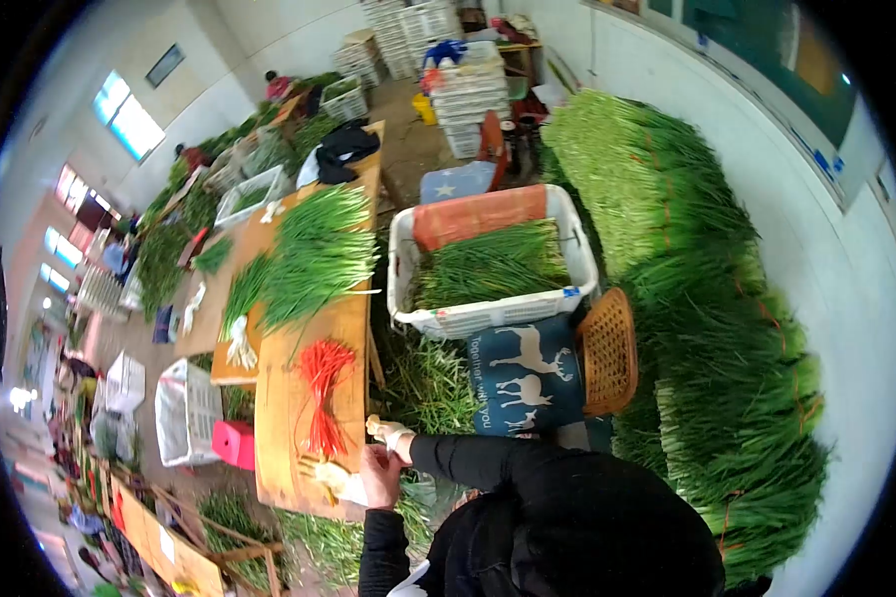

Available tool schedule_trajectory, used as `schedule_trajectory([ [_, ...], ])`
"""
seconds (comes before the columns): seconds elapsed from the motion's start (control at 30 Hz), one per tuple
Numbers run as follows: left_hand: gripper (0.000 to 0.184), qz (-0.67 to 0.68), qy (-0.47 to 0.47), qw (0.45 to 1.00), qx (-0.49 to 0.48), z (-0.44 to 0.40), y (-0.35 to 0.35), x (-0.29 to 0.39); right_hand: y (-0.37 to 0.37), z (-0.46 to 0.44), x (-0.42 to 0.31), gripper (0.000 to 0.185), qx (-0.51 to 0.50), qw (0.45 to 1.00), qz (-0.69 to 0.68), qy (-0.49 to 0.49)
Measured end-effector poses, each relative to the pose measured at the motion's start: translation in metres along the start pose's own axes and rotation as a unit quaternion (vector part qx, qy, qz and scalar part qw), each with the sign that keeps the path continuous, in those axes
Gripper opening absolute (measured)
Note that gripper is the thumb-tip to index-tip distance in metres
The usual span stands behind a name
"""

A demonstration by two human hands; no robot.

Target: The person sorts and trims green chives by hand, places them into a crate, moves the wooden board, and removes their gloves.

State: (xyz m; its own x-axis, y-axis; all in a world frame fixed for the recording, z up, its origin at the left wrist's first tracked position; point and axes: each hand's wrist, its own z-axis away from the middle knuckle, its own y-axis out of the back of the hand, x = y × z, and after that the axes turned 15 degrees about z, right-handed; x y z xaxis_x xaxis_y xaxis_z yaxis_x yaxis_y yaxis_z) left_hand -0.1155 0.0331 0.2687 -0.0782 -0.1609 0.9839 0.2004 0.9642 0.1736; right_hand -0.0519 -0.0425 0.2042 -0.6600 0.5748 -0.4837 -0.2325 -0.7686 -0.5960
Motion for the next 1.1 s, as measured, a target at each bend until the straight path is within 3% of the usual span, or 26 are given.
schedule_trajectory([
  [0.07, 0.020, -0.142, -0.094, 0.985, -0.017, -0.010, -0.005, -0.011, 0.017, -0.029, 0.012, 0.026, 0.013, 0.998, 0.012, 0.056],
  [0.13, 0.021, -0.132, -0.110, 0.985, 0.032, -0.020, -0.018, -0.001, 0.024, -0.039, 0.013, 0.026, -0.011, 0.988, -0.095, 0.118],
  [0.17, 0.019, -0.091, -0.074, 0.992, 0.038, -0.021, -0.024, 0.010, 0.027, -0.047, 0.015, 0.027, -0.020, 0.981, -0.129, 0.142],
  [0.23, 0.020, -0.043, -0.081, 0.995, 0.040, -0.029, -0.035, -0.007, 0.030, -0.021, -0.003, 0.024, -0.009, 0.972, -0.031, 0.231],
  [0.27, 0.020, 0.003, -0.082, 0.995, 0.058, -0.031, -0.038, -0.013, 0.025, 0.006, -0.017, 0.024, -0.003, 0.971, -0.040, 0.237],
  [0.33, 0.020, 0.015, -0.082, 0.995, 0.046, -0.034, -0.049, -0.010, 0.017, 0.034, -0.032, 0.026, 0.105, 0.967, -0.075, 0.222],
  [0.4, 0.023, -0.081, -0.189, 0.977, 0.053, -0.041, -0.058, -0.013, 0.035, 0.005, -0.018, 0.027, 0.029, 0.963, -0.159, 0.215],
  [0.47, 0.023, -0.204, -0.124, 0.971, -0.015, -0.043, -0.061, 0.024, 0.046, 0.011, -0.013, 0.024, 0.063, 0.958, -0.035, 0.276],
  [0.53, 0.024, -0.262, -0.075, 0.961, -0.046, -0.048, -0.064, 0.019, 0.051, 0.018, -0.011, 0.025, 0.105, 0.941, 0.047, 0.318],
  [0.67, 0.021, -0.344, -0.016, 0.932, -0.111, -0.054, -0.057, -0.008, 0.045, 0.022, -0.010, 0.020, 0.073, 0.944, 0.003, 0.323],
  [0.8, 0.019, -0.279, -0.018, 0.955, -0.102, -0.054, -0.047, -0.024, 0.043, 0.029, 0.000, 0.026, 0.013, 0.965, -0.098, 0.241],
  [0.87, 0.020, -0.307, 0.012, 0.947, -0.089, -0.053, -0.046, -0.010, 0.040, 0.030, 0.001, 0.030, 0.021, 0.966, -0.079, 0.245],
  [0.9, 0.020, -0.303, 0.004, 0.949, -0.087, -0.054, -0.044, -0.003, 0.043, 0.038, -0.003, 0.033, -0.054, 0.951, -0.081, 0.295],
  [0.93, 0.021, -0.298, -0.003, 0.951, -0.087, -0.055, -0.044, 0.003, 0.031, 0.045, -0.011, 0.030, -0.004, 0.950, -0.073, 0.302],
  [1.0, 0.018, -0.311, -0.041, 0.945, -0.096, -0.057, -0.040, 0.012, 0.031, 0.042, -0.017, 0.015, -0.053, 0.948, -0.158, 0.272],
  [1.1, 0.017, -0.307, -0.102, 0.944, -0.065, -0.057, -0.037, 0.018, 0.024, 0.050, -0.023, 0.018, -0.055, 0.943, -0.112, 0.310],
])
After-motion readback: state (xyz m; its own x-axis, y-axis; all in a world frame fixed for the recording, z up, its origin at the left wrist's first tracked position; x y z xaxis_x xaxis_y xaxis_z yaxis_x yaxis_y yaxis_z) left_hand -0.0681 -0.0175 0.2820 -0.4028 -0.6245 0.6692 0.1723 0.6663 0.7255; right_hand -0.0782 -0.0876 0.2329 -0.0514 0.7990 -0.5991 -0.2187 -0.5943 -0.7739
